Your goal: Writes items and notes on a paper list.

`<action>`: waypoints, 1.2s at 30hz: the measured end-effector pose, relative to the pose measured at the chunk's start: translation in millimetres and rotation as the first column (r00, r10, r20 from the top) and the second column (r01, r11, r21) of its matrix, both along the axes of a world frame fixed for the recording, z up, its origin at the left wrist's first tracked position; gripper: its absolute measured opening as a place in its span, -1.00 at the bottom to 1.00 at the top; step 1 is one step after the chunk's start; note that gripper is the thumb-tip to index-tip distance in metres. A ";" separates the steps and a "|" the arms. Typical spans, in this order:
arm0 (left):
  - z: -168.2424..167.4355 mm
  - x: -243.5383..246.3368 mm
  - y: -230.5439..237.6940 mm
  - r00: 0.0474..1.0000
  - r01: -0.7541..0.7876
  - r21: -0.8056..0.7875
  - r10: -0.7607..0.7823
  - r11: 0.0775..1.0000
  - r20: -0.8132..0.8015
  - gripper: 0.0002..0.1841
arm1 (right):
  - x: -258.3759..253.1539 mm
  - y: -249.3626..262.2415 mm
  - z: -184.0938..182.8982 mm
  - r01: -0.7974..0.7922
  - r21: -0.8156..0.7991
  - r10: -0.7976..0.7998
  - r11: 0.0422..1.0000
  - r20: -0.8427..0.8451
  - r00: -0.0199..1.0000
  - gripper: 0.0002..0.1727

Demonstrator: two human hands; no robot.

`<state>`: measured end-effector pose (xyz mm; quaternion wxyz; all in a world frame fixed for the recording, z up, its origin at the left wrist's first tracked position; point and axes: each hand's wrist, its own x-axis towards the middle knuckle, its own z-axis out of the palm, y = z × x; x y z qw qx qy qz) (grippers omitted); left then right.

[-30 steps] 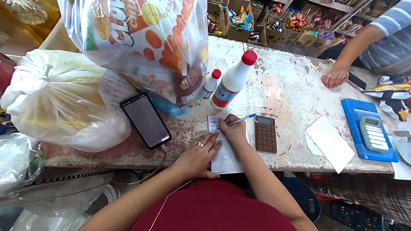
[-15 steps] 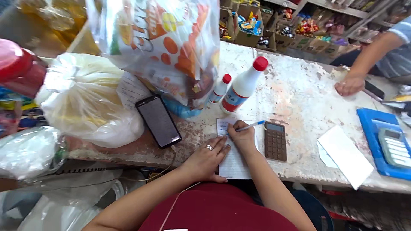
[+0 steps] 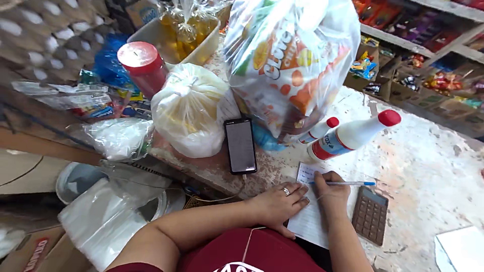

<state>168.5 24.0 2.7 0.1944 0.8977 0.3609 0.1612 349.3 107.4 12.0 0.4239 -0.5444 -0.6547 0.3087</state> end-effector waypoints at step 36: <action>0.5 0.0 0.3 0.999 -0.045 -0.025 0.046 0.999 0.017 0.01 | -16.5 2.6 -6.5 -0.040 -0.035 0.033 0.999 -0.181 0.983 -0.70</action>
